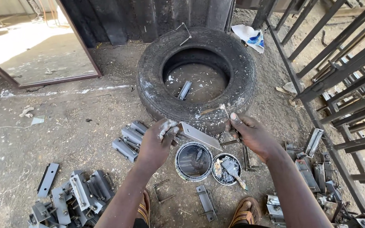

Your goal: Painting small metal brackets using a paintbrush and a can of paint

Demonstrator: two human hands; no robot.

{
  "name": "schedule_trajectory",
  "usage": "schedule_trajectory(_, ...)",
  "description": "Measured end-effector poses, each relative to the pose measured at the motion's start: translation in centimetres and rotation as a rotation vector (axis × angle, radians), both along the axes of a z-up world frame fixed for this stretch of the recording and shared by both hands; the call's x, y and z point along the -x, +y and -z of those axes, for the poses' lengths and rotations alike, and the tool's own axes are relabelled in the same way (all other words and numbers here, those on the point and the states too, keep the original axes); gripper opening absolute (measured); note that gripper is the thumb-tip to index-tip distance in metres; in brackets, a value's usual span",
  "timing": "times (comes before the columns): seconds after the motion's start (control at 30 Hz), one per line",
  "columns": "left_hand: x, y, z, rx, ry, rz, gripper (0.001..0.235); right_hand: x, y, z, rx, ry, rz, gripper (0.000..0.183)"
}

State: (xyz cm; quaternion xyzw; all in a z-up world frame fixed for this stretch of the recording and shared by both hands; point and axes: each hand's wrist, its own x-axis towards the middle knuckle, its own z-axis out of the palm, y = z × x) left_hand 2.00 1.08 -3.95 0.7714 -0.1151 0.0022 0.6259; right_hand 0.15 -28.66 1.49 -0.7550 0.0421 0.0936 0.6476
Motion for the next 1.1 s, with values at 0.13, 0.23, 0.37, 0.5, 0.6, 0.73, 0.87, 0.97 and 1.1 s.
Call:
schedule_trajectory(0.13,0.4,-0.7,-1.6,0.027,-0.023,0.023,0.015,-0.2,0.2,0.2,0.001,0.040,-0.016,0.042)
schedule_trajectory(0.23,0.7,-1.4,-2.4,0.063,-0.006,0.033,0.015,-0.2,0.5,0.3,0.016,0.034,-0.034,0.041)
schedule_trajectory(0.37,0.6,-1.4,-2.5,0.059,-0.012,0.040,0.016,-0.2,1.3,-0.9,0.030,0.063,-0.080,0.041)
schedule_trajectory(0.5,0.8,-1.3,-2.9,0.063,-0.006,0.040,0.016,-0.1,1.4,-1.2,0.039,0.057,-0.122,0.040)
schedule_trajectory(0.6,1.4,-1.2,-4.3,0.010,0.043,0.021,0.017,0.6,2.4,-3.1,0.076,0.081,-0.125,0.042)
schedule_trajectory(0.73,2.4,-1.0,-5.4,-0.147,0.138,-0.063,0.015,0.2,1.2,-2.0,0.155,0.166,-0.070,0.051)
schedule_trajectory(0.87,1.8,-0.8,-5.6,-0.334,0.270,-0.232,0.025,-0.9,-2.1,2.0,0.294,0.157,0.009,0.052)
schedule_trajectory(0.97,0.5,0.4,-3.9,-0.431,0.288,-0.354,0.030,-0.1,-1.1,1.2,0.470,0.265,-0.063,0.050)
schedule_trajectory(1.1,0.1,0.9,-2.7,-0.436,0.373,-0.441,0.030,1.1,1.4,0.5,0.585,0.373,-0.277,0.046)
